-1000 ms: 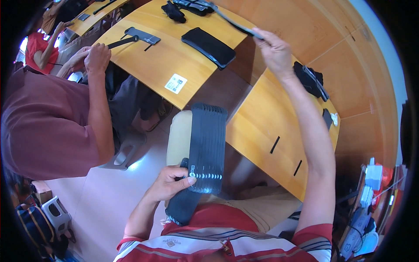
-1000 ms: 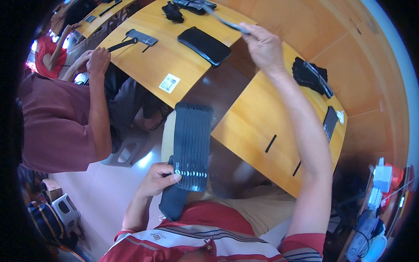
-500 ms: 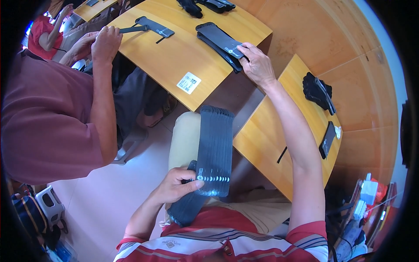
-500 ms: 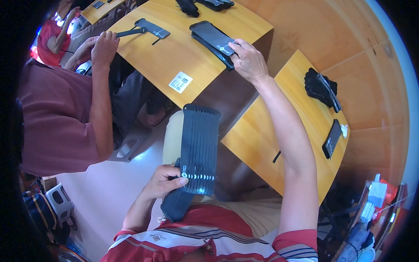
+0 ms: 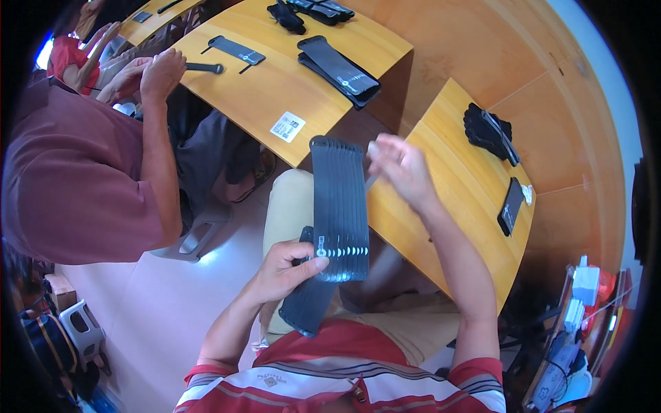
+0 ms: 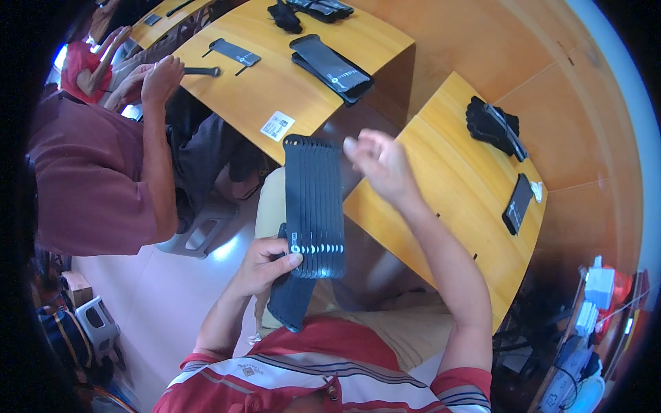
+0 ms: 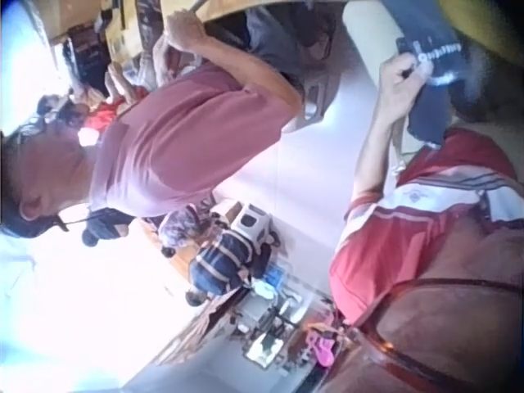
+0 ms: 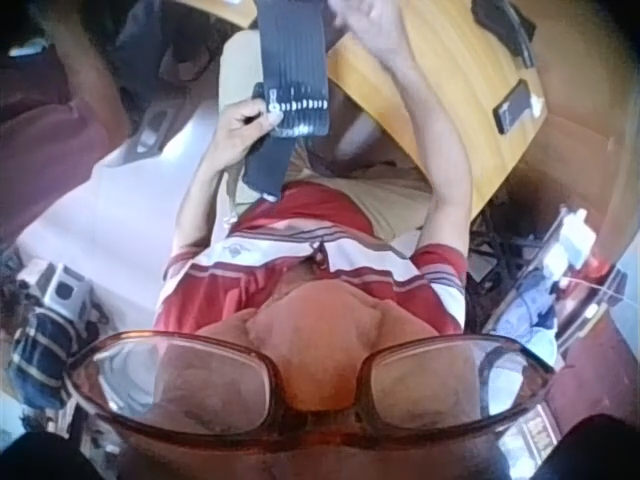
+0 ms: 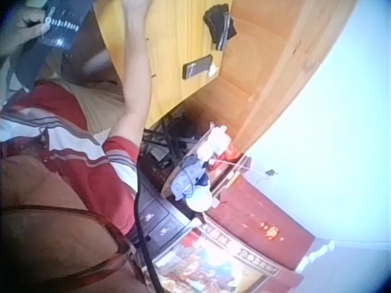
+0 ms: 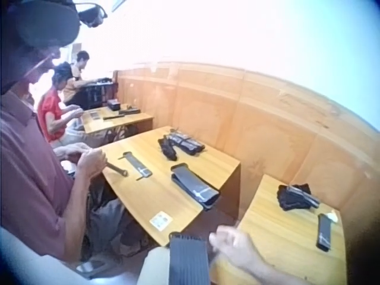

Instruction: Sorting, inspecting, and stacking black elastic straps on a desk.

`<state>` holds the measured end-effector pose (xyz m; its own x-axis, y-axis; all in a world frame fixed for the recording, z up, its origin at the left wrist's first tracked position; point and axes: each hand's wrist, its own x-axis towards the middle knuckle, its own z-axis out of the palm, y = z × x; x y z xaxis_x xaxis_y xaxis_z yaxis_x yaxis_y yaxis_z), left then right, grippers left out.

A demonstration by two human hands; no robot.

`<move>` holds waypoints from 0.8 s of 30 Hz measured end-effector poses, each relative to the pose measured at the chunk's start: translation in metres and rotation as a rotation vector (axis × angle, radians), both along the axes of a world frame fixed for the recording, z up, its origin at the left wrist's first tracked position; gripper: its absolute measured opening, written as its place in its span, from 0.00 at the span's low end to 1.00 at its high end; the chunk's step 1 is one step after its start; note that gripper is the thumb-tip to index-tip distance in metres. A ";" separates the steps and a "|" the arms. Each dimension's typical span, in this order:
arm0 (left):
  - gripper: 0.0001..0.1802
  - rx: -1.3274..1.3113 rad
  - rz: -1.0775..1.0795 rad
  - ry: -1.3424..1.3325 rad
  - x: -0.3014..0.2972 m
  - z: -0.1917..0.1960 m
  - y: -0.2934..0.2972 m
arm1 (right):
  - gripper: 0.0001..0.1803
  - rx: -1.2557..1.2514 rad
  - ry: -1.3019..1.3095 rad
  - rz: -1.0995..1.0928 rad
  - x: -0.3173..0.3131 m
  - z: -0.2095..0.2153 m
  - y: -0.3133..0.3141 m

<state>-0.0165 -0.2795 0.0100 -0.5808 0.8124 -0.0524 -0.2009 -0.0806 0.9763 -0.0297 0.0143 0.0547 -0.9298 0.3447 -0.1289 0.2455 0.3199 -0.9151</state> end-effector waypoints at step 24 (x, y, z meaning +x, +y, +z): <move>0.32 0.282 0.246 -0.344 0.021 0.022 0.075 | 0.15 -0.561 0.355 -0.147 0.175 0.028 -0.041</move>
<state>0.0048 -0.2042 0.0323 -0.7446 0.6635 -0.0729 -0.4488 -0.4168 0.7905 0.1453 -0.0266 0.0826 -0.8972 0.4412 -0.0205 -0.0960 -0.2401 -0.9660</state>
